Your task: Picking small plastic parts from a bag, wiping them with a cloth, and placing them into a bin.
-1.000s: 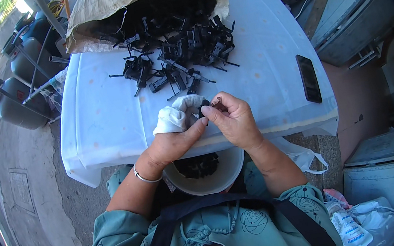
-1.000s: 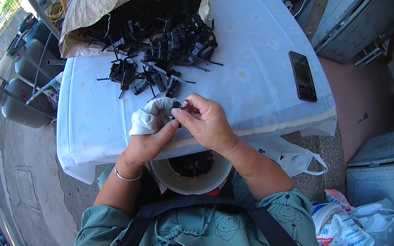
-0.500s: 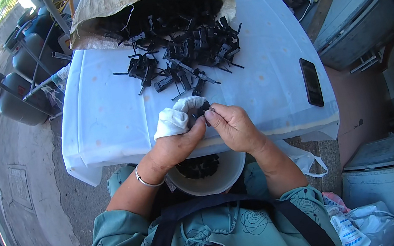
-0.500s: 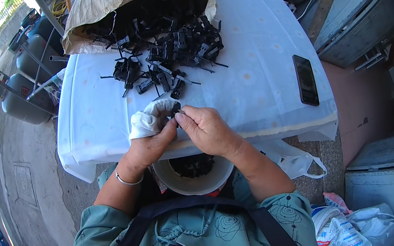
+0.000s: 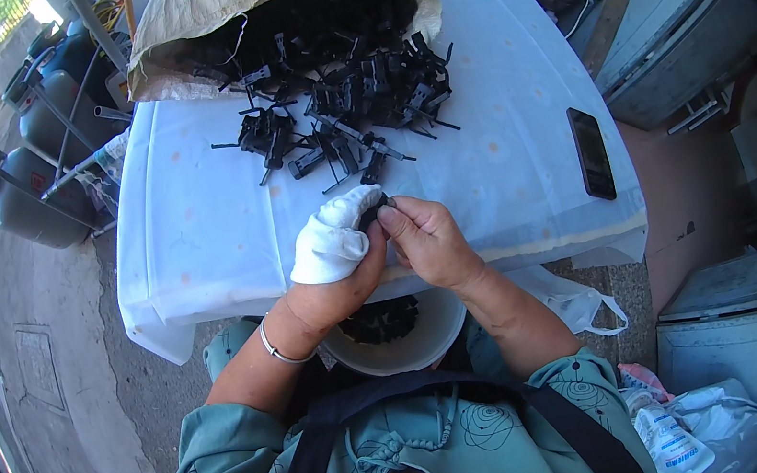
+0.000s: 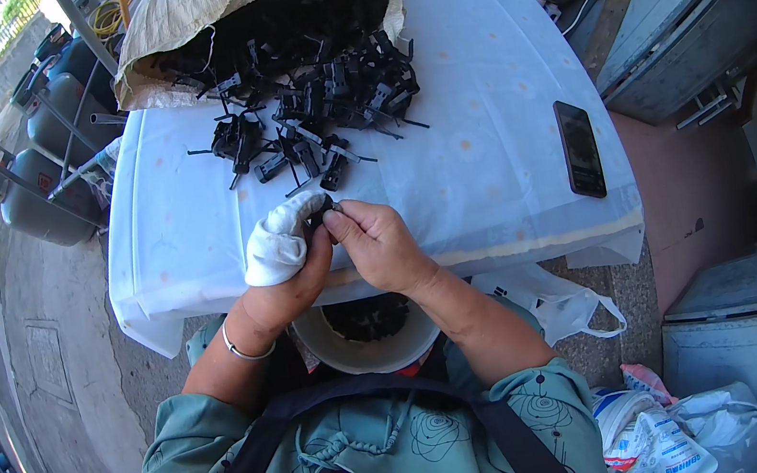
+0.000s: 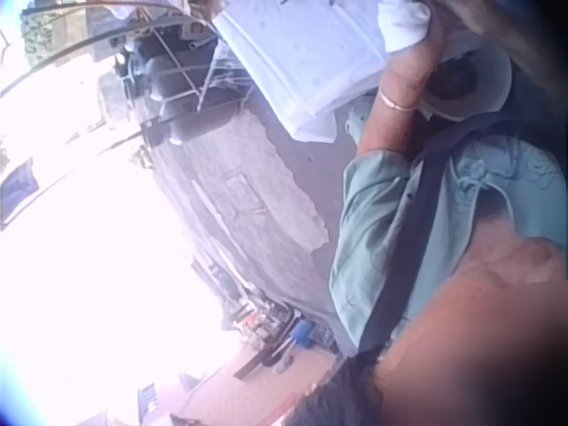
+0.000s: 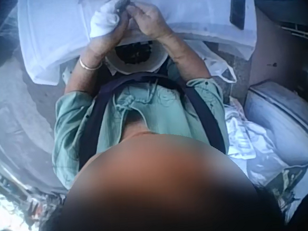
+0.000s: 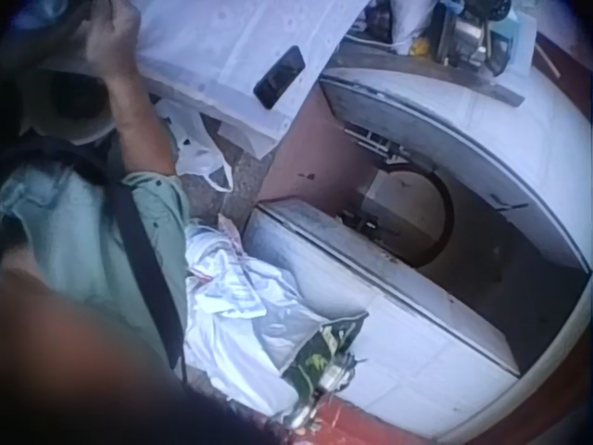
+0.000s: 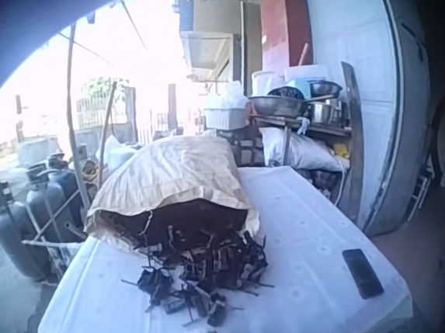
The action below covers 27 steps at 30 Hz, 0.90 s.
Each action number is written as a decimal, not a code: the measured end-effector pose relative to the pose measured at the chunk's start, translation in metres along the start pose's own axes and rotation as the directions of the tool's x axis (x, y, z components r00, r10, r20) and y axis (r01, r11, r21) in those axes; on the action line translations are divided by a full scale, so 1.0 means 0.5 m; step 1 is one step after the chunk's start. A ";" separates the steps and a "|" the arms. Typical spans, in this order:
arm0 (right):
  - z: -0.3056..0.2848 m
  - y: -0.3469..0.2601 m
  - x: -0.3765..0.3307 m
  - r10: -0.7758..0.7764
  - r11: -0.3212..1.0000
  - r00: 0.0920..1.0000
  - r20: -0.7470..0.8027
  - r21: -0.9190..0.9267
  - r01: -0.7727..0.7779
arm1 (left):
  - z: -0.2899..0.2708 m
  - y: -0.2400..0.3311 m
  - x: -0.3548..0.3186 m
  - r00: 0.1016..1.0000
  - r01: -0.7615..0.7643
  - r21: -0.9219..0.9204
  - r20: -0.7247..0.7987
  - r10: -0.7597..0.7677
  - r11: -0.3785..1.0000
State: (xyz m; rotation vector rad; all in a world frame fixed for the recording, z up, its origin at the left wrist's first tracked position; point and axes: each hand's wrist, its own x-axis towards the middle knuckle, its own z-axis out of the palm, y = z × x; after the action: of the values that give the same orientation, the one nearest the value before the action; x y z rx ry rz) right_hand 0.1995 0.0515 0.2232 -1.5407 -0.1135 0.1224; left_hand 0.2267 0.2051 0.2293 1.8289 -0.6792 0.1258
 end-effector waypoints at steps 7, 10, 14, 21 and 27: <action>-0.012 -0.023 -0.006 -0.177 0.979 0.983 0.047 -0.090 0.181 | 0.013 -0.024 -0.003 0.999 0.024 -0.248 -0.030 -0.032 0.969; -0.025 -0.033 0.000 -0.112 0.866 0.994 0.002 -0.490 0.098 | -0.002 -0.014 0.001 0.983 0.169 -0.521 0.032 -0.179 0.836; -0.046 -0.026 0.003 -0.249 0.784 0.966 0.068 -0.571 0.242 | -0.023 -0.018 0.012 0.936 0.343 -0.575 0.141 -0.323 0.742; -0.036 -0.040 -0.001 -0.315 0.856 0.949 0.015 -0.428 0.291 | -0.024 -0.004 0.007 0.963 0.215 -0.345 0.228 -0.140 0.914; -0.040 -0.028 -0.002 -0.114 0.963 0.993 0.009 -0.245 0.113 | -0.014 -0.010 0.007 0.936 0.257 -0.386 0.329 -0.128 0.886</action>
State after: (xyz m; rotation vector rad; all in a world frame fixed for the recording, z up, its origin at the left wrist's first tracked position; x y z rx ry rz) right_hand 0.2016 0.0310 0.2365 -1.7766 -0.2198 0.0132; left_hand 0.2341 0.2112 0.2291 1.4890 -0.6619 -0.4121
